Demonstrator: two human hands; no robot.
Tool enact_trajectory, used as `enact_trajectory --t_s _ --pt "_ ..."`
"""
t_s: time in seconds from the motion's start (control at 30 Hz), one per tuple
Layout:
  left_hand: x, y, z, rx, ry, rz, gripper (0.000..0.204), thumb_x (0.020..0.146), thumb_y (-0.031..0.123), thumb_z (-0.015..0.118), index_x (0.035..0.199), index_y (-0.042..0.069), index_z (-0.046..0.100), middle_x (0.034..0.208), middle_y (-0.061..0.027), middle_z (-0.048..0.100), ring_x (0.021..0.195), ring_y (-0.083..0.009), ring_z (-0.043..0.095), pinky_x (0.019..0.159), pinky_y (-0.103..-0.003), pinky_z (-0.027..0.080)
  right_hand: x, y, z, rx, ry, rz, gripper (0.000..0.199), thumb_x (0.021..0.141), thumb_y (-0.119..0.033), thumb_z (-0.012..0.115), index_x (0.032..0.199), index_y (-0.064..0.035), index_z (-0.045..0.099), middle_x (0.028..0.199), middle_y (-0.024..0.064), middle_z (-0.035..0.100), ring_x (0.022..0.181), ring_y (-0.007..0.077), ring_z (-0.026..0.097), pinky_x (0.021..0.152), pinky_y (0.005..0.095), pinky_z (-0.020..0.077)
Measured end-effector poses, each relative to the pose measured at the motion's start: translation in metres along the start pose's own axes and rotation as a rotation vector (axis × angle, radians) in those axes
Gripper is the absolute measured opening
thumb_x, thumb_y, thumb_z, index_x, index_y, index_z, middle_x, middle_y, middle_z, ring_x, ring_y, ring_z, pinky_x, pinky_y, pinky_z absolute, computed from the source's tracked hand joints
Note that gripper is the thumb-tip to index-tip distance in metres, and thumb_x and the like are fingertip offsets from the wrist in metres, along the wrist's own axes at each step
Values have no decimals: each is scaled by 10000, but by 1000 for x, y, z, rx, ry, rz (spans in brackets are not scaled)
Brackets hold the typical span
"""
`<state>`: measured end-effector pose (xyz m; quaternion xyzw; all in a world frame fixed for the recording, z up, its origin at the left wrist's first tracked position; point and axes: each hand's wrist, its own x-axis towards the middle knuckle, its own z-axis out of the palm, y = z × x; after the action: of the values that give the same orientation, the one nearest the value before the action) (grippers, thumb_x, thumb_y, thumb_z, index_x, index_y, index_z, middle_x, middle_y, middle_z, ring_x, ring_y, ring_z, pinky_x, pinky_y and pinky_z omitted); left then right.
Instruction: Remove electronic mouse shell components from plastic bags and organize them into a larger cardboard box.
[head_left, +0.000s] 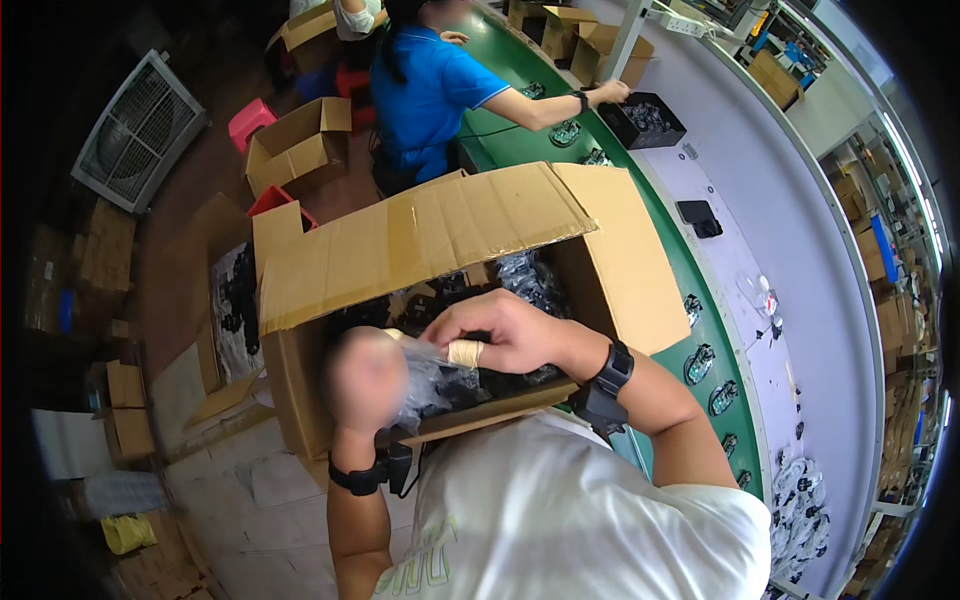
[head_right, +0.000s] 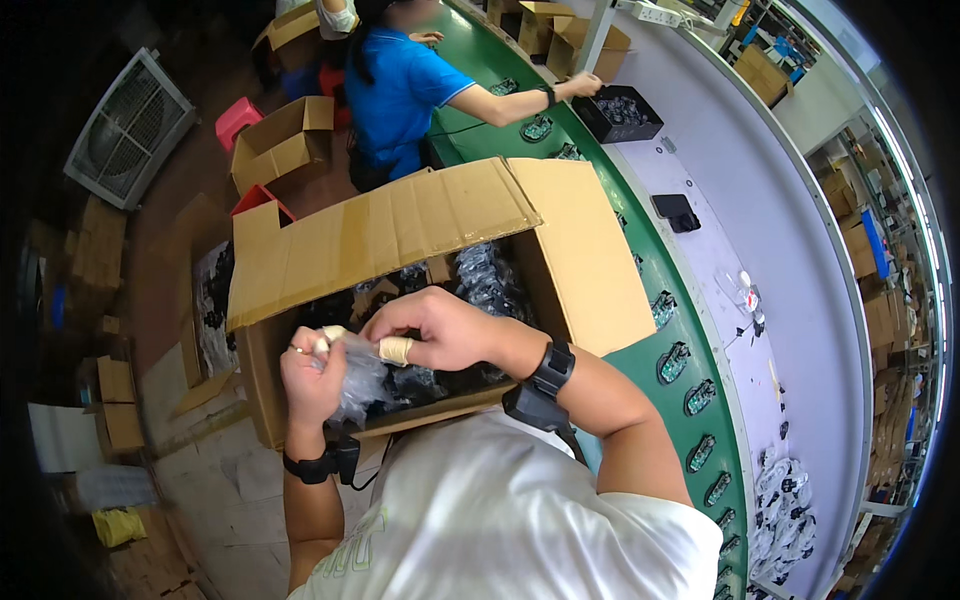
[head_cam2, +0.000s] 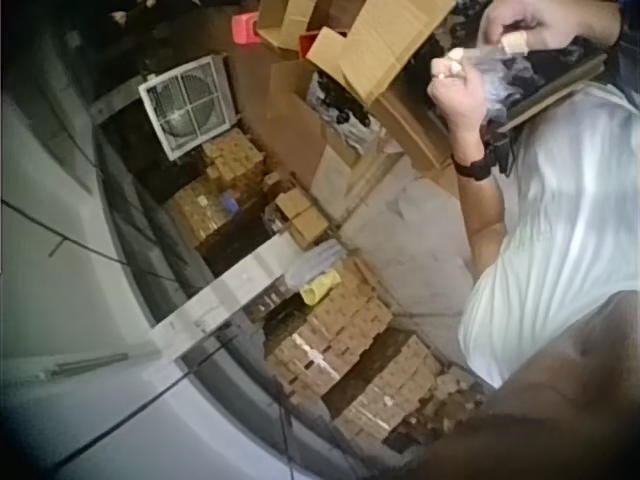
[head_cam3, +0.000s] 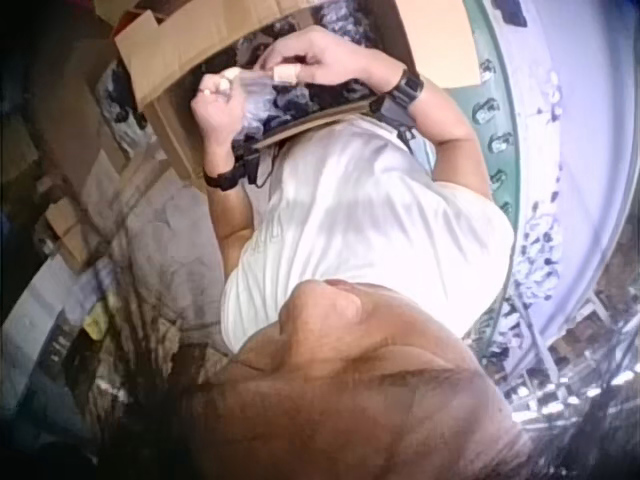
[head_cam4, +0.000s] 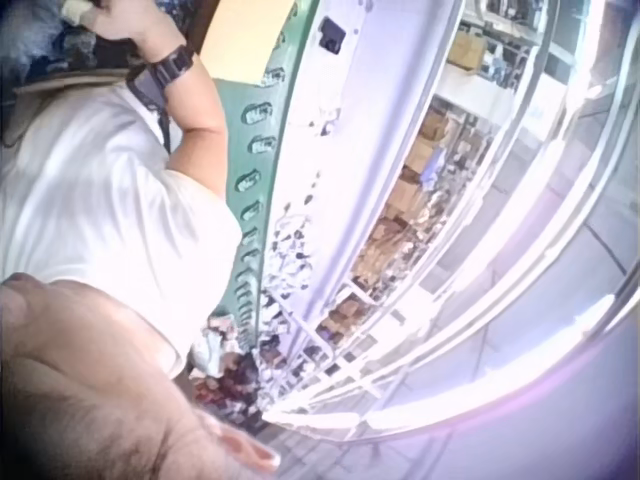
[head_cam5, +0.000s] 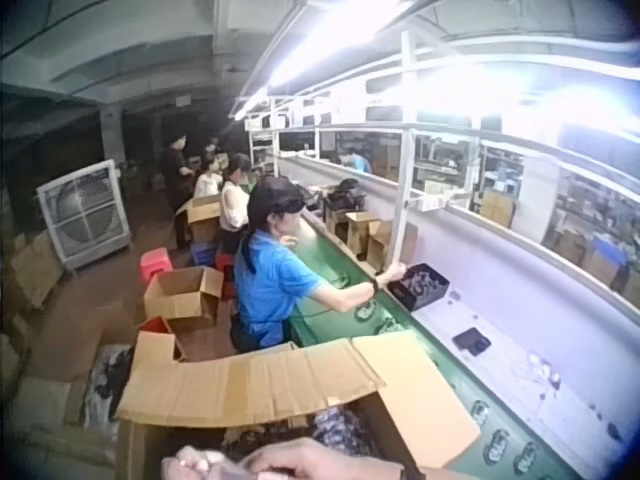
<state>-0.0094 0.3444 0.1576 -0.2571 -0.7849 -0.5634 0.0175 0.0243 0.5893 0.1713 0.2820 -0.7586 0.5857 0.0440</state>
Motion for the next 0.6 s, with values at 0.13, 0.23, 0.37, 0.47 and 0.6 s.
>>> enact_trajectory --t_s 0.13,0.23,0.37,0.47,0.6 --pt "-7 -25 -14 -372 247 58 132 903 -13 572 888 63 465 793 -19 516 700 -80 436 640 -241 406 -10 46 13 -377 -158 345 362 868 -201 698 1204 -69 669 1053 143 730 957 387 693 844 434 556" --pt "-6 -12 -22 -730 197 -31 179 885 -3 607 909 86 453 838 -17 526 696 -89 443 680 -240 429 -43 96 42 -467 -579 429 569 811 -175 690 1369 -240 599 1232 162 667 1177 377 612 1006 448 487" --pt "-6 1 -28 -1192 236 -377 248 840 -6 666 923 102 459 869 -24 547 772 -113 515 760 -261 463 -39 89 53 -568 -674 401 530 764 -118 672 1282 -232 666 1156 159 693 1118 372 641 958 450 513" --pt "-18 -37 -41 -793 128 -336 284 775 -64 667 887 89 455 907 -51 592 937 -164 600 836 -308 479 -26 84 35 -456 -316 436 210 821 -149 655 1011 -160 744 894 167 718 911 385 682 809 481 551" --pt "-14 -27 -26 -191 156 -100 275 667 -118 572 773 75 407 888 -88 608 953 -173 636 825 -301 478 -26 76 11 -349 -53 410 203 872 -224 638 998 -92 727 911 179 716 892 402 671 794 486 541"
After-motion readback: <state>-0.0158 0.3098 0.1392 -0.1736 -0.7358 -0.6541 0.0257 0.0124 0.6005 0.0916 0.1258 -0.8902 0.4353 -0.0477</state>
